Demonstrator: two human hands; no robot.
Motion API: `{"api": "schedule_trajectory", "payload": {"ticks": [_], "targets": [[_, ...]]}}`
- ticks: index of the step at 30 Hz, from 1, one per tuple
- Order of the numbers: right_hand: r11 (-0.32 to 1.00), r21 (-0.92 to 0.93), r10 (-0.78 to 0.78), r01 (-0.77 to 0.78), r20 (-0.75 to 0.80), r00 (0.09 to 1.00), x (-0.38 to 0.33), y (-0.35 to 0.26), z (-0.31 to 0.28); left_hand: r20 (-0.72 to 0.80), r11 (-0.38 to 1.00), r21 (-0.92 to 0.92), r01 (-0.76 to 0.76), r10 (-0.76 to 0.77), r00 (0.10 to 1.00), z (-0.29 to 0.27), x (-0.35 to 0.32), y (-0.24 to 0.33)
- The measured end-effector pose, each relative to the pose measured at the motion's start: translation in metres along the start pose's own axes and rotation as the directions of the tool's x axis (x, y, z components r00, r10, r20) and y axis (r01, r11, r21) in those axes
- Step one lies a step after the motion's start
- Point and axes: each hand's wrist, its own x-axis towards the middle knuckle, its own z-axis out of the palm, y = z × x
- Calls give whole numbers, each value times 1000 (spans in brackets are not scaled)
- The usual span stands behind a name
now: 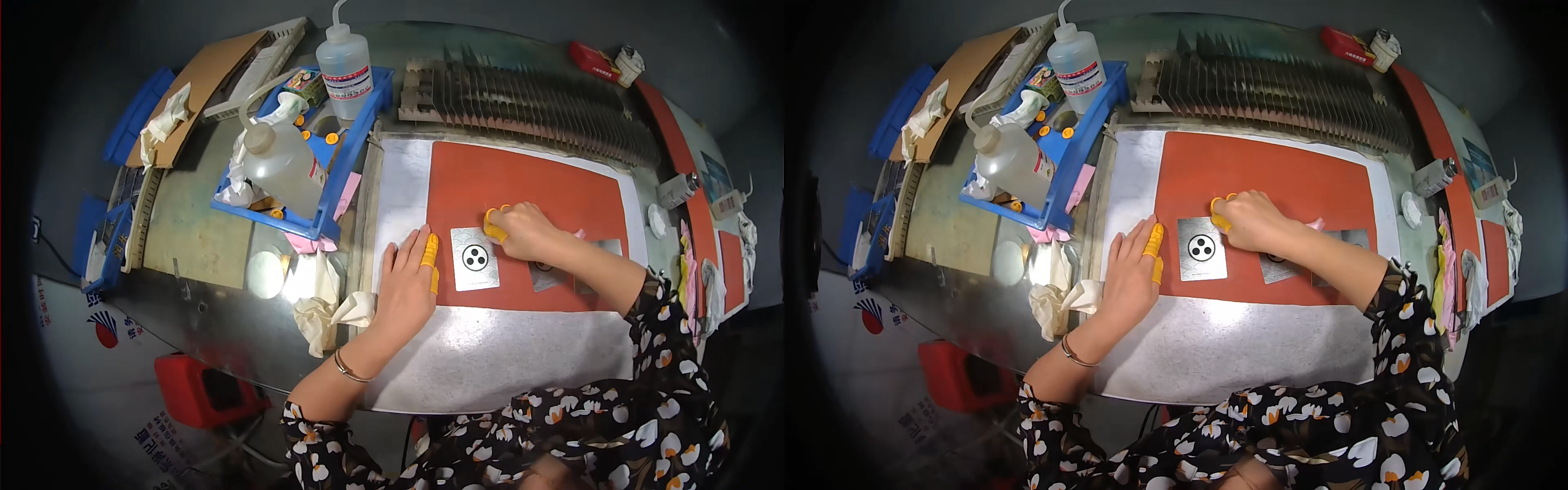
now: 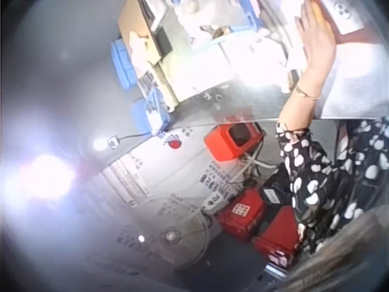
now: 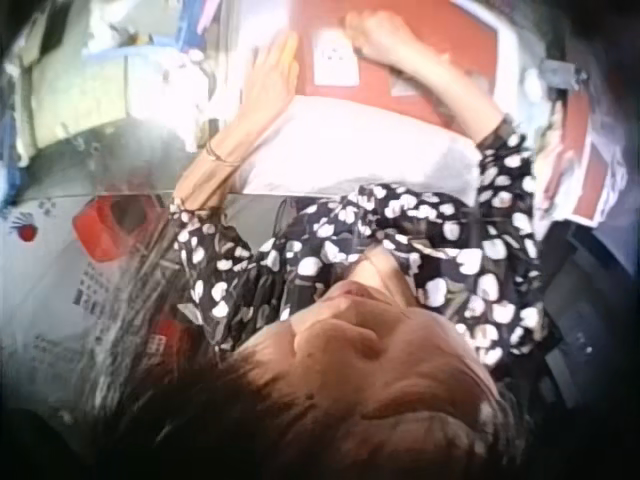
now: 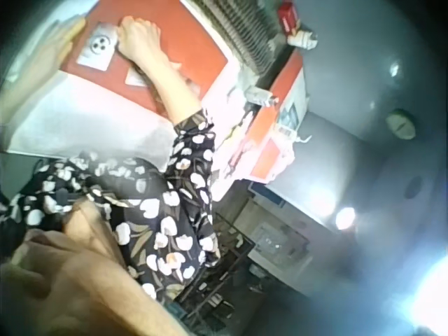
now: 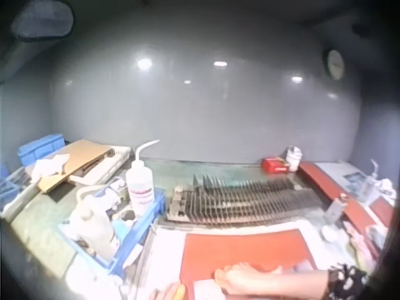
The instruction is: The person cleans small rectangular metal plates with a white cloth and a pink cloth. They wipe the plates individually on a red mat, occasionally dipping the cloth into a small bowl of white powder. The person handles the plates one by one, wiping them thoroughly before placing them back on the mat.
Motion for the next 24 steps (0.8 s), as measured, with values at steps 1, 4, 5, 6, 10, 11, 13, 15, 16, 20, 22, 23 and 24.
{"api": "schedule_trajectory", "payload": {"ticks": [1, 4, 5, 6, 10, 11, 13, 15, 16, 20, 22, 23, 24], "targets": [[999, -12, 38, -38, 7, 999, -3, 1, -1, 6, 1000, 16, -1, 1, 1000, 1, 1, 1], [998, 6, -57, 58, -80, 995, 20, -21, 8, -38, 1000, -12, -11, 11, 999, 2, 5, 3], [995, -3, -97, 97, -76, 992, 24, -23, 7, -33, 1000, -13, -8, 7, 999, 1, 5, 5], [994, 0, -110, 110, -71, 991, 21, -18, 6, -26, 1000, -12, -7, 6, 1000, 0, 4, 4], [1000, -13, -24, 24, 30, 999, -16, 19, -11, -28, 1000, 7, -13, 13, 1000, 3, 1, 0], [999, -24, -23, 24, 64, 998, -17, 21, -11, -17, 1000, -11, -5, 5, 1000, 6, -1, 2], [999, -44, -26, 30, 91, 996, -10, 21, -23, -4, 1000, -12, -13, 13, 1000, 3, 4, 0], [998, 61, -24, 24, 2, 1000, -13, 23, -29, -3, 1000, -27, -10, 10, 1000, -1, 4, 2], [993, 116, -21, 25, -34, 999, -15, 23, -28, -15, 999, -31, -15, 15, 1000, 0, 3, 0], [977, 211, 49, -35, -64, 997, -21, 23, -14, -15, 1000, -31, -3, 2, 1000, 1, 2, 1], [995, 96, -1, 5, -36, 999, -14, 16, -7, -13, 1000, -21, -8, 7, 1000, 2, 3, 1], [999, 38, -26, 27, -19, 999, -7, 10, -3, -14, 1000, -19, -19, 19, 1000, 2, 4, 0], [997, 33, -71, 71, -25, 997, 2, 2, 2, -11, 999, -20, -35, 35, 999, 4, 6, 2]]}}
